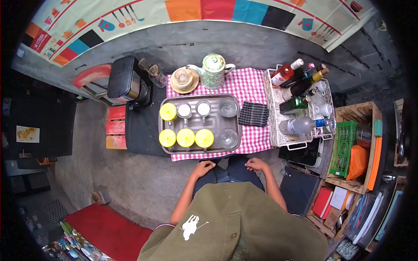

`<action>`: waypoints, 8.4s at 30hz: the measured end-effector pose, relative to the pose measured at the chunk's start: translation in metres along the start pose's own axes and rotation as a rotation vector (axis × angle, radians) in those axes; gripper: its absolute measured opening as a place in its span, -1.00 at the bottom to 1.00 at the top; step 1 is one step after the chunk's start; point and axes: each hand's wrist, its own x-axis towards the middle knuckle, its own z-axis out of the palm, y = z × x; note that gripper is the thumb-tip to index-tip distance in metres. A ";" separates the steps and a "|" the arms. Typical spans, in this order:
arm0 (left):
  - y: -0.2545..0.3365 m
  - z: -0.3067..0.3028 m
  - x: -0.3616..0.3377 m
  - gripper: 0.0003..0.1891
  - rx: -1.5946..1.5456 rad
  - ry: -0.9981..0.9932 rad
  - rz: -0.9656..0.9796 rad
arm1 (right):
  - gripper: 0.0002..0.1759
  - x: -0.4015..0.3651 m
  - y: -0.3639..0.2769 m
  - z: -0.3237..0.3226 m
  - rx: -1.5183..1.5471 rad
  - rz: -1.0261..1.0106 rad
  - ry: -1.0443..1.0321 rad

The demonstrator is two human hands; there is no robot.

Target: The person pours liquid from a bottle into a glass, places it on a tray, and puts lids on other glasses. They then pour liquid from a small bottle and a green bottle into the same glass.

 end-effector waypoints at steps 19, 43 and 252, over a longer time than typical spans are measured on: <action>-0.038 0.125 0.059 -0.52 0.449 -0.066 -0.250 | -0.73 0.038 0.148 -0.041 0.153 -0.064 0.131; 0.261 0.234 0.113 -0.75 0.296 0.083 0.721 | -0.67 -0.176 0.088 -0.196 0.130 -0.791 0.584; 0.365 0.236 0.222 -0.55 -0.066 0.144 0.957 | -0.71 -0.317 -0.121 -0.288 -0.958 -0.848 0.704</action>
